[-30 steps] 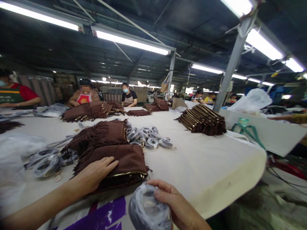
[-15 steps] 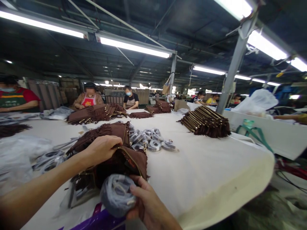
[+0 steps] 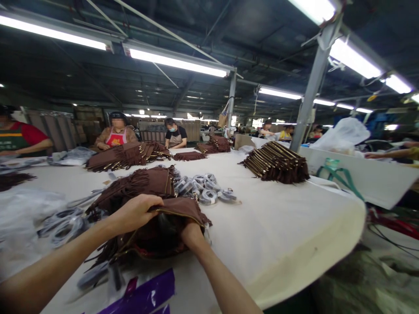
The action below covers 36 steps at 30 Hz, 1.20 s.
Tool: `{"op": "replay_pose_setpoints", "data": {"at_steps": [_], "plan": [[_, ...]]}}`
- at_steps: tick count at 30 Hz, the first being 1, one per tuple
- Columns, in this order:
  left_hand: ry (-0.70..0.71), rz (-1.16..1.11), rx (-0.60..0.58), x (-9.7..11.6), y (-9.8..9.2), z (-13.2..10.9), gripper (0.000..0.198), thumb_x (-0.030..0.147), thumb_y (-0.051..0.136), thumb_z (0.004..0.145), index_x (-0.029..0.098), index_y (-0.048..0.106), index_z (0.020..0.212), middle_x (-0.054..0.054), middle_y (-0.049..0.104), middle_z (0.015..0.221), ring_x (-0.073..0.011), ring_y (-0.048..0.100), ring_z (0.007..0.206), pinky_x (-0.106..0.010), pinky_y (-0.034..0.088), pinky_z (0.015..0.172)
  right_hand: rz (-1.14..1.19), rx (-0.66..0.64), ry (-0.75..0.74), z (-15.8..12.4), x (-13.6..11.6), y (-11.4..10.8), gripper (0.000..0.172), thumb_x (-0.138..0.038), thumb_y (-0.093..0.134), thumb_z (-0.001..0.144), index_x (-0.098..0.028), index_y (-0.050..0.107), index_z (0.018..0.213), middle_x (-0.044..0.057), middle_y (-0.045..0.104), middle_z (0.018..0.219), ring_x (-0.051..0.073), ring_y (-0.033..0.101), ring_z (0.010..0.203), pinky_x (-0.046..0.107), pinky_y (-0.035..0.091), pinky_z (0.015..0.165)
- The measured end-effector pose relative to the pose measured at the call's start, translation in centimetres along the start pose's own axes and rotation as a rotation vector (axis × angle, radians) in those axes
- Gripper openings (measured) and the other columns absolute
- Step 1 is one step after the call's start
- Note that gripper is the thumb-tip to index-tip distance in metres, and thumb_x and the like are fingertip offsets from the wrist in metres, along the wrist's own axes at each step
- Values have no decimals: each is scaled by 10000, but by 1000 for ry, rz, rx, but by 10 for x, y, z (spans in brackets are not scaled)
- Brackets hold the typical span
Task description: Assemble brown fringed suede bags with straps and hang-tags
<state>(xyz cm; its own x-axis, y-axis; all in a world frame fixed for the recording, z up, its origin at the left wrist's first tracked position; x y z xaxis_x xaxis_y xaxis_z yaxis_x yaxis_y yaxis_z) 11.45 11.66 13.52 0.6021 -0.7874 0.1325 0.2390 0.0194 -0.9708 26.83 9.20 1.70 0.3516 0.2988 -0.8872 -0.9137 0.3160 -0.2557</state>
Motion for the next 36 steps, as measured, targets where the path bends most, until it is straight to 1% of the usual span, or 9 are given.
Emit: {"op": "replay_pose_setpoints", "data": {"at_steps": [3, 7, 12, 17, 22, 27, 30, 33, 36], "plan": [[23, -37, -36, 0, 9, 0, 206, 84, 521, 749, 204, 667, 833, -32, 713, 875, -204, 661, 864, -253, 447, 732, 45, 4, 54, -9, 4, -1, 376, -327, 676, 718, -226, 672, 1080, 56, 719, 1061, 282, 666, 943, 408, 571, 792], [88, -3, -69, 6, 25, -2, 322, 93, 534, 753, 209, 660, 1026, -56, 645, 1046, -215, 623, 999, -281, 461, 865, 33, 130, 125, -9, 16, -2, 325, -228, 637, 661, -210, 696, 980, 70, 719, 1047, 308, 577, 1112, 435, 438, 1010], [42, 147, -130, 10, 48, -6, 309, 91, 464, 822, 230, 670, 1005, -67, 569, 1060, -211, 617, 970, -304, 488, 836, 30, 57, 219, -12, 23, -12, 271, -217, 588, 624, -175, 693, 871, 79, 731, 917, 296, 632, 955, 451, 495, 907], [57, 131, -138, 11, 50, -5, 310, 114, 503, 772, 218, 673, 1010, -76, 560, 1049, -233, 617, 956, -340, 499, 840, 26, -138, 258, -21, 14, -70, 310, -367, 530, 748, -171, 685, 931, 44, 714, 797, 212, 686, 729, 354, 569, 630], [58, 105, -116, 7, 49, -2, 282, 135, 504, 777, 227, 686, 971, -58, 563, 1020, -216, 618, 928, -319, 487, 834, -182, -21, 167, -23, 16, -124, 352, -266, 566, 744, -183, 647, 1077, 65, 680, 962, 199, 653, 818, 366, 548, 731], [49, 111, -110, 6, 50, -3, 290, 148, 515, 764, 245, 684, 980, -44, 558, 1032, -198, 621, 911, -293, 483, 811, -372, -17, 1, -20, 20, -100, 663, -117, 636, 666, -222, 542, 1314, 106, 588, 1256, 263, 560, 1128, 440, 447, 984], [61, 110, -109, 6, 49, -5, 287, 172, 523, 751, 240, 680, 981, -46, 556, 1027, -207, 621, 907, -304, 488, 815, -469, -3, -92, -12, 6, -80, 759, -100, 694, 613, -148, 504, 1347, 181, 469, 1384, 344, 422, 1287, 502, 334, 1079], [60, 83, -112, 6, 49, -7, 287, 189, 532, 737, 222, 684, 979, -52, 553, 999, -225, 616, 909, -325, 491, 825, -528, 6, -204, -13, -24, -60, 514, -168, 674, 705, -120, 585, 1209, 195, 494, 1325, 353, 417, 1265, 492, 315, 1068], [57, -5, -120, 4, 49, -7, 268, 275, 579, 747, 211, 699, 979, -57, 546, 1015, -246, 605, 942, -340, 481, 857, -549, -121, -292, -31, -56, -26, 123, -226, 524, 871, -188, 641, 875, 97, 647, 972, 256, 594, 959, 373, 435, 875]]}}
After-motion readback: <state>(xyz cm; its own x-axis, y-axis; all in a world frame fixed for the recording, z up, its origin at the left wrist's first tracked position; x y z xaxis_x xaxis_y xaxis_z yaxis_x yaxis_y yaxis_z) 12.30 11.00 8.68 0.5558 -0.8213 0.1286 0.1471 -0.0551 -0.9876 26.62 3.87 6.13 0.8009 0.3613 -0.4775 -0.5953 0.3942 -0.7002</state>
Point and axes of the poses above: each hand's wrist, its own z-axis towards the middle knuckle, its own y-axis out of the palm, x = y × z, the point moved 4 cm from there along z, towards the middle knuckle
